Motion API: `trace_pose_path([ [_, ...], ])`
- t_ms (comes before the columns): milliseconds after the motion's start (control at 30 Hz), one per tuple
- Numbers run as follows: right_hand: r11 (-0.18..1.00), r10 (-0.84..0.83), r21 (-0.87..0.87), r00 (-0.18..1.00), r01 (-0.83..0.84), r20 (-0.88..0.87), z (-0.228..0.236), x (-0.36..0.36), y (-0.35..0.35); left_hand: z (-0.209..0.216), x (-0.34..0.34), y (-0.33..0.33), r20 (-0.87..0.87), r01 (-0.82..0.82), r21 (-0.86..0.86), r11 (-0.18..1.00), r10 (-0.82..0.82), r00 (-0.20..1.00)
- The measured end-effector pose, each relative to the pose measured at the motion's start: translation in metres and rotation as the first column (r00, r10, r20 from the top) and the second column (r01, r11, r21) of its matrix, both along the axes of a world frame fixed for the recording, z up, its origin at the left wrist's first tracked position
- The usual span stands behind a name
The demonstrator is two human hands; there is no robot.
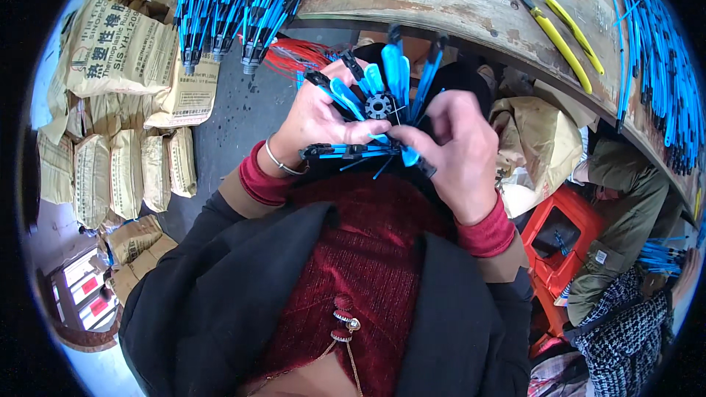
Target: The person assembles blue plastic industrial components and connectors at a production workbench using pliers.
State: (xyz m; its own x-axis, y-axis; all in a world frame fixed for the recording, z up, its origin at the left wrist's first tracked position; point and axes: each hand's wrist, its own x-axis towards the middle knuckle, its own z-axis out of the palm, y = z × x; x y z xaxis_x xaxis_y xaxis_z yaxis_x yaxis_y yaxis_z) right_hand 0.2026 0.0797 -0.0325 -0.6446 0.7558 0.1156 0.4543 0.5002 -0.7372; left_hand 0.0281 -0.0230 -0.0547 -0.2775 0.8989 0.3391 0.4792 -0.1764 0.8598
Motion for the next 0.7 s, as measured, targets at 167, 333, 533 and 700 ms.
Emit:
trace_pose_path([
  [167, 0.903, 0.346, -0.170, 0.901, -0.395, -0.261, -0.013, -0.002, 0.007, 0.006, 0.002, -0.002, 0.048, 0.008, -0.018, 1.000, -0.007, 0.999],
  [333, 0.850, 0.448, -0.130, 0.830, -0.511, -0.332, -0.018, -0.007, 0.010, 0.013, 0.001, -0.001, 0.137, 0.082, -0.106, 0.991, -0.067, 0.988],
  [533, 0.836, 0.434, -0.173, 0.822, -0.520, -0.369, -0.023, -0.006, 0.009, 0.013, 0.004, -0.002, 0.058, 0.095, -0.064, 0.993, -0.091, 0.994],
  [700, 0.813, 0.389, -0.272, 0.829, -0.514, -0.402, -0.024, -0.006, 0.013, 0.013, 0.004, 0.001, 0.033, 0.127, -0.016, 0.992, -0.127, 0.991],
])
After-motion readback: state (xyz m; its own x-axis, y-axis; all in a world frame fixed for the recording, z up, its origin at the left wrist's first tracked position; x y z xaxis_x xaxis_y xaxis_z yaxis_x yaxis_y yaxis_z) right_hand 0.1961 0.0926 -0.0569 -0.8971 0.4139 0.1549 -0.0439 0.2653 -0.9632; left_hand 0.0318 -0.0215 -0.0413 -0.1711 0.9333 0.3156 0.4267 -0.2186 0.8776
